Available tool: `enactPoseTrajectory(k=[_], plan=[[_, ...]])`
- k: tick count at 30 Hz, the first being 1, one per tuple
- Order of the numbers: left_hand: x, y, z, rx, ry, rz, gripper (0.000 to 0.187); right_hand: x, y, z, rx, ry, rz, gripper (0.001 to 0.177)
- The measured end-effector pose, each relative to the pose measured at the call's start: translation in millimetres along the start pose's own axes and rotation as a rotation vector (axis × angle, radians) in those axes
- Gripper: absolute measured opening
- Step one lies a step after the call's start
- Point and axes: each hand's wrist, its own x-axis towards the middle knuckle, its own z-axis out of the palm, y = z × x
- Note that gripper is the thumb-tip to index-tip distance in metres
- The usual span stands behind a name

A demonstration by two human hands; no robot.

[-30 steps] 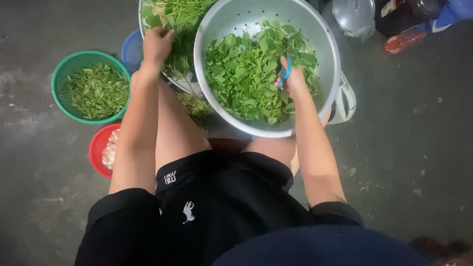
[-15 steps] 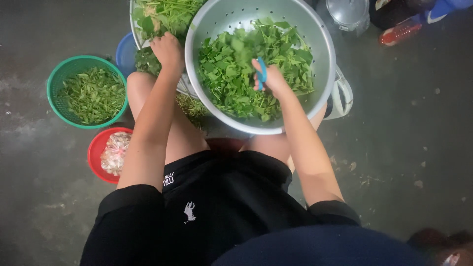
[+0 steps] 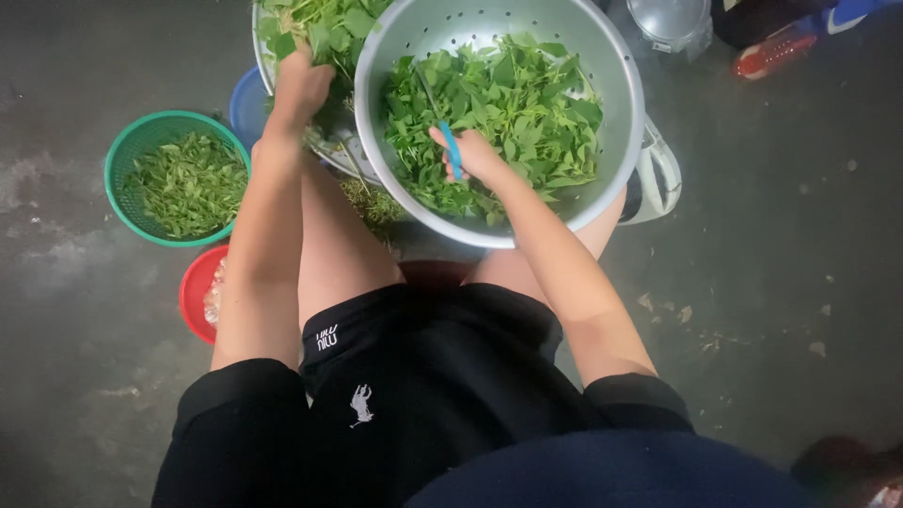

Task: Prep vegetables by trimming stems using scissors.

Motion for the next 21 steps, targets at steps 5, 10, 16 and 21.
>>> enactPoseTrajectory(k=[5,10,16,21], plan=[[3.5,5.0,-6.1,0.052,0.003,0.040,0.037,6.3,-6.4,20.1,0.009,-0.008,-0.003,0.067],[1.3,25.0,-11.9,0.051,0.019,0.048,0.036,27.4,0.0,49.2,0.139,0.063,-0.025,0.068],[-1.7,57.7,-27.4,0.091,0.061,0.128,0.037,38.0,-7.5,76.1,0.249,0.090,-0.039,0.064],[-2.0,80.7,-40.8,0.083,0.093,0.182,0.035,28.9,-19.8,98.7,0.196,0.093,0.003,0.064]])
